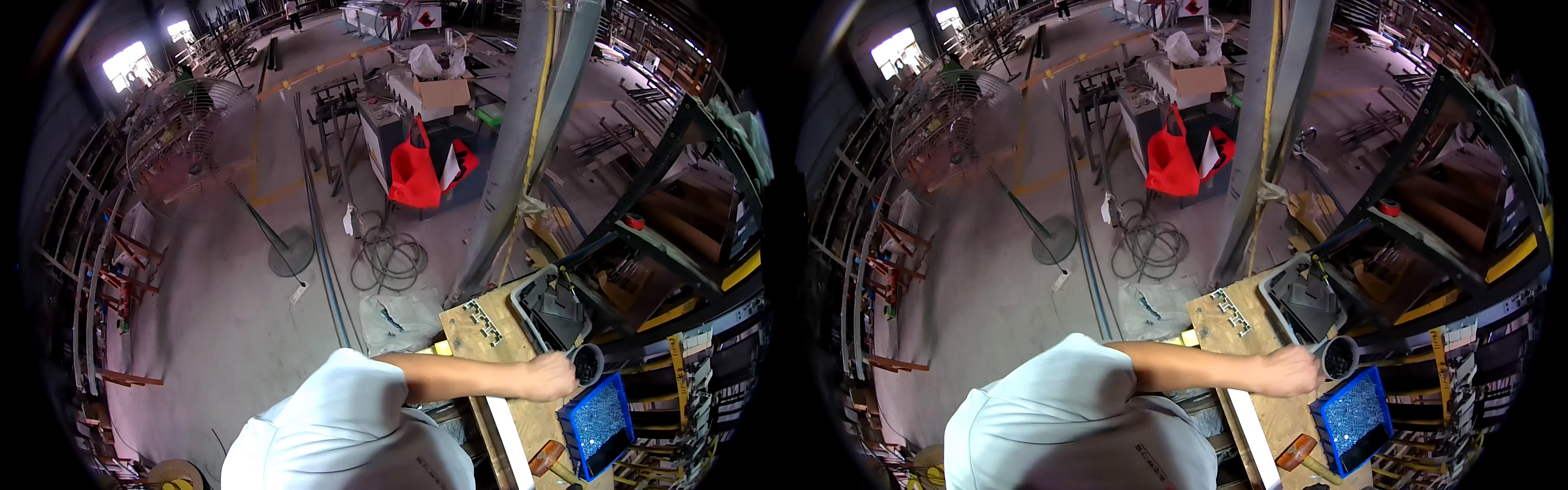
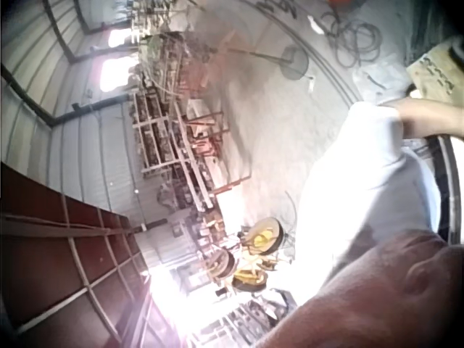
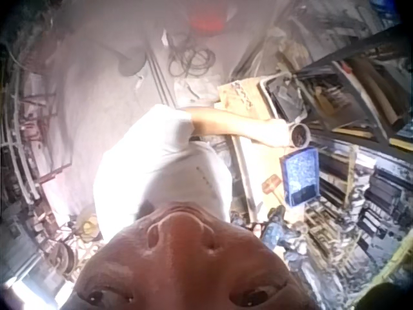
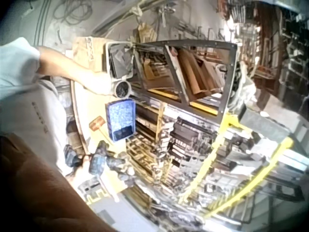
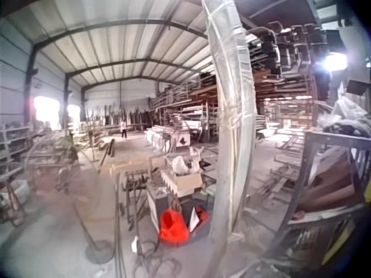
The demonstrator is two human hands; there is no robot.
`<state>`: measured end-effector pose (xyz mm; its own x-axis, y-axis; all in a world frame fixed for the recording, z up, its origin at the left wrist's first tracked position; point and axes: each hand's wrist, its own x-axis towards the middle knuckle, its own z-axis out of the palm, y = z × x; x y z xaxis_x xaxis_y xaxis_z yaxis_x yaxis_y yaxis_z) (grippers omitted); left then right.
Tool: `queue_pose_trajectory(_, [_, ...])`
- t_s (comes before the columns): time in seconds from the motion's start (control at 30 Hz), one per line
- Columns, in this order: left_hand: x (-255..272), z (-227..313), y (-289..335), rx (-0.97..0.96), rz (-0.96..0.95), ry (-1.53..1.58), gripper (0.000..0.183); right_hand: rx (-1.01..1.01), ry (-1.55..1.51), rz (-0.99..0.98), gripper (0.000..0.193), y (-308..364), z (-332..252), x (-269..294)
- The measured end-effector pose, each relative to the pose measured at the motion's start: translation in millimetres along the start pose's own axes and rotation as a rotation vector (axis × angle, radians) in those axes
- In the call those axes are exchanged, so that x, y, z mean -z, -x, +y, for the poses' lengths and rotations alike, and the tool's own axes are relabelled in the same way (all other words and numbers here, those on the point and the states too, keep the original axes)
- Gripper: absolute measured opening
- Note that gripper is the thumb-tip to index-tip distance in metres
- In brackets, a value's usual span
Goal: The person attaches strips to a metal frame using a power drill and screws. They use a tape measure to check a length and handle screws from a bin.
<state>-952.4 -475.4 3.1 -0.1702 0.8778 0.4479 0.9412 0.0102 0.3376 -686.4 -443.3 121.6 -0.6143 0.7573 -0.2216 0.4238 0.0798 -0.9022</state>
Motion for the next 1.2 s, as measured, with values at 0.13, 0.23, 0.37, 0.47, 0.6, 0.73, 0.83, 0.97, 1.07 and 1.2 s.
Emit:
queue_pose_trajectory(0.13, [-21.5,34.5,40.8,-0.170,-0.053,0.167,0.023,-0.005,-0.002,-0.007,0.055,-4.4,-0.1,-5.4])
queue_pose_trajectory(0.23, [-33.4,48.4,61.1,-0.258,-0.125,0.189,0.035,-0.008,0.004,-0.002,0.057,-6.7,-0.8,-3.9])
queue_pose_trajectory(0.37, [-53.7,53.9,78.5,-0.270,-0.195,0.211,0.052,-0.008,0.009,-0.013,0.059,-9.7,-1.8,-7.4])
queue_pose_trajectory(0.47, [-65.7,53.7,85.1,-0.289,-0.275,0.170,0.053,-0.008,0.017,-0.026,0.060,-10.5,-1.8,-10.4])
queue_pose_trajectory(0.6, [-62.9,54.4,79.8,-0.278,-0.335,0.083,0.057,0.000,0.024,-0.029,0.062,-14.1,-1.8,-9.5])
queue_pose_trajectory(0.73, [-59.8,59.1,84.5,-0.263,-0.318,-0.006,0.061,0.005,0.038,-0.051,0.064,-17.7,-3.0,-16.0])
queue_pose_trajectory(0.83, [-63.5,57.9,86.6,-0.262,-0.298,-0.021,0.062,0.002,0.042,-0.052,0.065,-19.9,-4.5,-18.6])
queue_pose_trajectory(0.97, [-68.3,57.5,82.3,-0.256,-0.367,-0.022,0.063,-0.002,0.060,-0.055,0.067,-22.9,-4.8,-20.7])
queue_pose_trajectory(1.07, [-61.3,58.8,75.3,-0.255,-0.430,-0.015,0.060,-0.009,0.070,-0.052,0.069,-23.7,-4.4,-21.3])
queue_pose_trajectory(1.2, [-59.4,53.6,77.8,-0.241,-0.392,0.088,0.055,-0.009,0.083,-0.054,0.071,-25.4,-4.7,-23.0])
